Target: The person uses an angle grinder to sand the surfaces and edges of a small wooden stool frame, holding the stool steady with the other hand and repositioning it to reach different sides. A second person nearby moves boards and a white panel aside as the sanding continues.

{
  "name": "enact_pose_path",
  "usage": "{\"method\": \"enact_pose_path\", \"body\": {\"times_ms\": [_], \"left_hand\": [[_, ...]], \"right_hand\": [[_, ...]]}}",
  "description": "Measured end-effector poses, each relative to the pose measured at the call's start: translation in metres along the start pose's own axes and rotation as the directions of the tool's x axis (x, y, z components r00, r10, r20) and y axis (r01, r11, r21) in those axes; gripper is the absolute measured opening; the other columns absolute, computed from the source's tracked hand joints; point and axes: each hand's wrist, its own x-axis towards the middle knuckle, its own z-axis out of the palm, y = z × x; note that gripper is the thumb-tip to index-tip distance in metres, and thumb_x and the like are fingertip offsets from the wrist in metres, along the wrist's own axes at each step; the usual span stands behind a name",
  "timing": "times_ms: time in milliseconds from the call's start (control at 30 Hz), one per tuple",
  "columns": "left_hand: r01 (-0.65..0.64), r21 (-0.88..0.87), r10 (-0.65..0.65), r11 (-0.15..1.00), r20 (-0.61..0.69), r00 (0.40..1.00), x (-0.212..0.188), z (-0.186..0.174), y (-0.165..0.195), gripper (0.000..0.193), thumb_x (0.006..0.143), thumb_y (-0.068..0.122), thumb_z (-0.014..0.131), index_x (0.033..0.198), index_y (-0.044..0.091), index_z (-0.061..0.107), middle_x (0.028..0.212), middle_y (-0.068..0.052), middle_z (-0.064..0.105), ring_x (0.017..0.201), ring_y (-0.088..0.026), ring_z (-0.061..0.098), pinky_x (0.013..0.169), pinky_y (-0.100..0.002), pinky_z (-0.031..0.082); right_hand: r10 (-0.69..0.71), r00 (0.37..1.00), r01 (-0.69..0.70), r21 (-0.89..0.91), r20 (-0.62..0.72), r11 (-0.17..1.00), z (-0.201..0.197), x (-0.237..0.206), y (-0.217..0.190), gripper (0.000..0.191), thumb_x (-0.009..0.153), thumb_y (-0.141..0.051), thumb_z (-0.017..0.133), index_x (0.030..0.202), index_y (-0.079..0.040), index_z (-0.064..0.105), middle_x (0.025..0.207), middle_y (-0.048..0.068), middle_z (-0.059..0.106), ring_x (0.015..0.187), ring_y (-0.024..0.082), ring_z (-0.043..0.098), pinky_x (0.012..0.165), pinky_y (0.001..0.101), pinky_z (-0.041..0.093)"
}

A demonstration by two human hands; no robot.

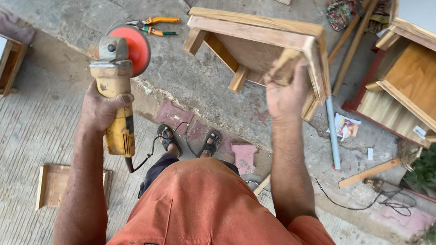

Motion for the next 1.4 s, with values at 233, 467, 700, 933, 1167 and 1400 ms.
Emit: {"method": "enact_pose_path", "body": {"times_ms": [233,467,700,933,1167,1400], "left_hand": [[-0.021,-0.073,0.022,0.997,0.004,1.0,0.011,-0.017,-0.021,0.053,0.072,0.01,0.082,0.119,0.002,0.059,0.1,-0.006,0.068,0.083,-0.016,0.067,0.073,-0.033,0.059],[0.024,-0.121,-0.031,0.992,-0.062,0.998,0.002,-0.038,-0.022,0.056,0.067,0.01,0.082,0.117,0.003,0.058,0.096,-0.006,0.067,0.078,-0.017,0.066,0.069,-0.034,0.059],[0.015,-0.057,-0.019,0.998,-0.07,0.997,-0.007,-0.047,-0.016,0.059,0.068,0.011,0.083,0.121,0.003,0.058,0.1,-0.006,0.068,0.082,-0.016,0.067,0.072,-0.034,0.06],[0.0,-0.043,-0.002,0.999,-0.04,0.999,-0.001,-0.037,-0.007,0.059,0.069,0.012,0.083,0.121,0.003,0.057,0.1,-0.006,0.069,0.082,-0.017,0.068,0.072,-0.034,0.061],[-0.014,-0.054,0.013,0.998,-0.02,1.0,-0.012,-0.03,0.003,0.059,0.07,0.013,0.085,0.121,0.001,0.058,0.101,-0.007,0.068,0.083,-0.017,0.068,0.074,-0.034,0.061],[-0.012,-0.001,0.012,1.0,-0.049,0.999,-0.03,-0.017,0.023,0.07,0.066,0.02,0.088,0.126,0.004,0.056,0.103,-0.006,0.069,0.088,-0.016,0.068,0.077,-0.033,0.061]], "right_hand": [[-0.036,0.997,0.005,-0.39,-0.073,0.921,0.074,0.026,0.107,0.084,0.088,-0.062,0.071,0.15,-0.011,0.046,0.132,0.011,0.055,0.117,0.023,0.055,0.099,0.0437,0.05],[0.054,0.997,-0.078,-0.593,-0.058,0.801,0.132,0.017,0.202,0.075,0.102,-0.054,0.055,0.158,-0.01,0.032,0.153,0.017,0.045,0.139,0.028,0.044,0.118,0.0453,0.036],[0.198,0.978,-0.196,-0.605,-0.065,0.772,0.124,0.005,0.217,0.085,0.096,-0.057,0.054,0.161,-0.015,0.02,0.155,0.017,0.039,0.144,0.032,0.041,0.117,0.0478,0.039],[0.056,0.962,-0.209,0.592,0.267,0.778,0.024,-0.051,0.136,0.08,0.101,-0.052,0.073,0.155,-0.001,0.042,0.153,0.02,0.049,0.145,0.036,0.045,0.127,0.0532,0.04],[0.025,0.989,-0.087,0.438,0.145,0.895,-0.031,-0.066,0.104,0.066,0.096,-0.041,0.075,0.147,-0.007,0.05,0.151,0.016,0.055,0.144,0.03,0.053,0.126,0.0465,0.04],[-0.032,0.998,-0.003,0.506,0.061,0.863,-0.086,-0.095,0.054,0.075,0.091,-0.055,0.066,0.144,-0.004,0.052,0.136,0.022,0.063,0.127,0.035,0.063,0.111,0.0498,0.053]]}}
